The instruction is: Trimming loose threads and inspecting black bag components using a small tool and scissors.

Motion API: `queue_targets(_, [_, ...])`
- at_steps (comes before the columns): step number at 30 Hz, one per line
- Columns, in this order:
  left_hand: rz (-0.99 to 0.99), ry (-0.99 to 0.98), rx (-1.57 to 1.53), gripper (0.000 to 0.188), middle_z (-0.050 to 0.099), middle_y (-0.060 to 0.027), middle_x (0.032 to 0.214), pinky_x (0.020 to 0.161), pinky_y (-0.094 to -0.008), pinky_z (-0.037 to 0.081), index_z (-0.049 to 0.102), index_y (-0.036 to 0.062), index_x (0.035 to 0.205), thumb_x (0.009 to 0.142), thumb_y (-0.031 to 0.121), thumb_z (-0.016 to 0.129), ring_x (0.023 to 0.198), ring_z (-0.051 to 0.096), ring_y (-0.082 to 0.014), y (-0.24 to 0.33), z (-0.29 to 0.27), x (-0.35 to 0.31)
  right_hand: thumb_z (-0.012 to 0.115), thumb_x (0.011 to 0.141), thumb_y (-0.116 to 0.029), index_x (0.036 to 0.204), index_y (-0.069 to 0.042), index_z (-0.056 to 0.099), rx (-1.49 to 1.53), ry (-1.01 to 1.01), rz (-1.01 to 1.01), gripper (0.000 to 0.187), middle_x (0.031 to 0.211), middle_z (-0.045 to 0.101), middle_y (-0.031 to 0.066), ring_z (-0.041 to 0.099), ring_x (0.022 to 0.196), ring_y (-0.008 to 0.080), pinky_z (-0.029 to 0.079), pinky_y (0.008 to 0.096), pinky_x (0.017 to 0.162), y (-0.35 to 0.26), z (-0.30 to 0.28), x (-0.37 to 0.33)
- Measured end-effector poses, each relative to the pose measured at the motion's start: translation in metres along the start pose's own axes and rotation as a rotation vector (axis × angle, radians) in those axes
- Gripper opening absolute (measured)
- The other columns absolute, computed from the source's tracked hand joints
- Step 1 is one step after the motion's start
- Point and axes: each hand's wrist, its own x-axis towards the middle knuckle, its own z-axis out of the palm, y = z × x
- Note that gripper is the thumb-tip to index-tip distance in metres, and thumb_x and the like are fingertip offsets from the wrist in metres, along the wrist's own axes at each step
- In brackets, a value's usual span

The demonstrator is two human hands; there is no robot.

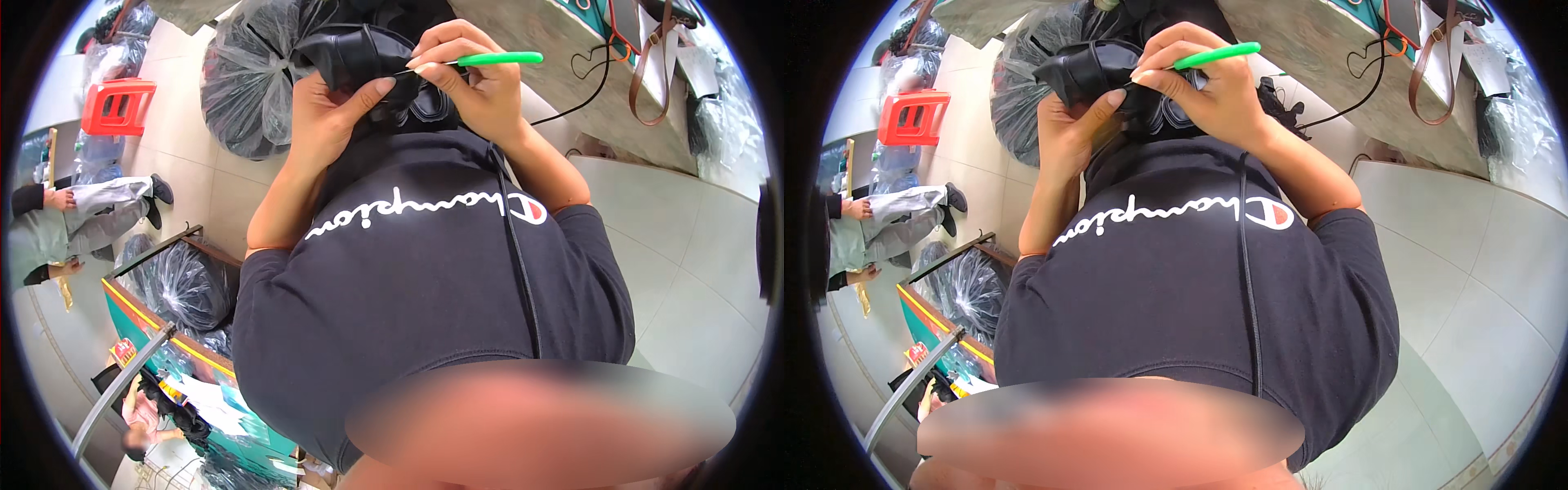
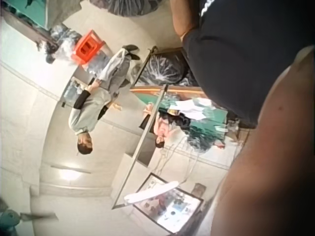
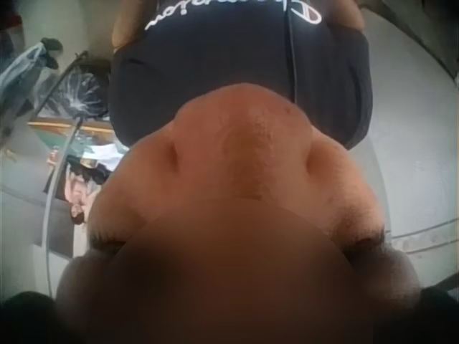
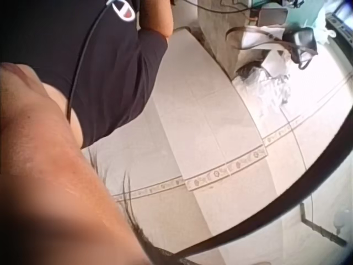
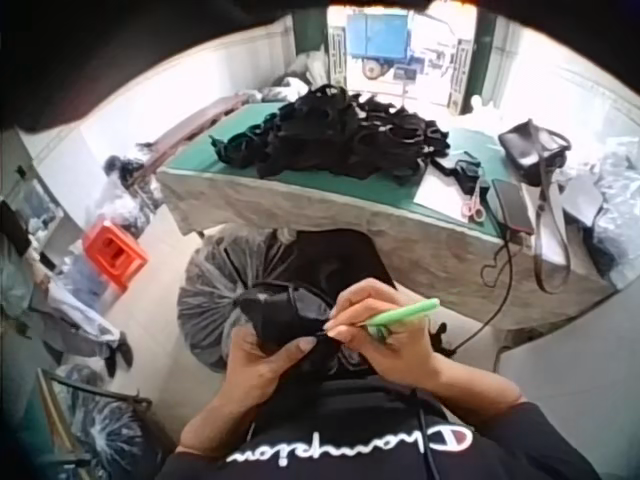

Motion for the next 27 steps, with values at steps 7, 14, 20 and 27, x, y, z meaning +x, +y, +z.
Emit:
queue_targets(7, [0.048, 0.020, 0.080, 0.021, 0.069, -0.0055, 0.096, 0.077, -0.0243, 0.052, 0.065, -0.0020, 0.105, 0.085, -0.001, 0.071, 0.086, 0.063, -0.0099, 0.001, 0.001, -0.004, 0.069, 0.086, -0.005, 0.089, 0.000, 0.069, -0.040, 0.002, 0.003, 0.006, 0.094, 0.063, 0.0099, 0.061, 0.083, 0.0159, 0.049, 0.0254, 0.072, 0.002, 0.002, 0.000])
queue_targets(14, [0.014, 0.058, 0.065, 0.026, 0.069, -0.0049, 0.096, 0.075, -0.0247, 0.054, 0.063, -0.0017, 0.106, 0.083, 0.001, 0.074, 0.084, 0.064, -0.0104, -0.004, 0.002, -0.003, 0.071, 0.073, 0.000, 0.089, -0.001, 0.068, -0.477, -0.078, -0.262, 0.016, 0.097, 0.066, 0.0118, 0.064, 0.080, 0.0250, 0.053, 0.0304, 0.071, 0.003, 0.002, 0.003])
queue_targets(20, [-0.089, -0.023, -0.070, 0.035, 0.067, -0.0067, 0.099, 0.076, -0.0263, 0.056, 0.057, -0.0010, 0.113, 0.082, -0.003, 0.073, 0.090, 0.065, -0.0125, -0.014, 0.000, -0.005, 0.060, 0.093, -0.004, 0.089, 0.001, 0.065, -0.275, 0.130, -0.266, 0.008, 0.095, 0.070, 0.0159, 0.066, 0.080, 0.0217, 0.052, 0.0306, 0.069, 0.029, -0.010, 0.019])
queue_targets(27, [-0.219, -0.298, -0.202, 0.046, 0.068, -0.0086, 0.103, 0.082, -0.0280, 0.053, 0.061, -0.0022, 0.116, 0.073, -0.011, 0.075, 0.090, 0.065, -0.0144, -0.014, -0.018, -0.003, 0.061, 0.095, -0.012, 0.092, 0.002, 0.067, -0.462, 0.591, 0.159, 0.016, 0.078, 0.069, 0.0083, 0.065, 0.070, 0.0125, 0.053, 0.0249, 0.065, 0.055, -0.075, 0.044])
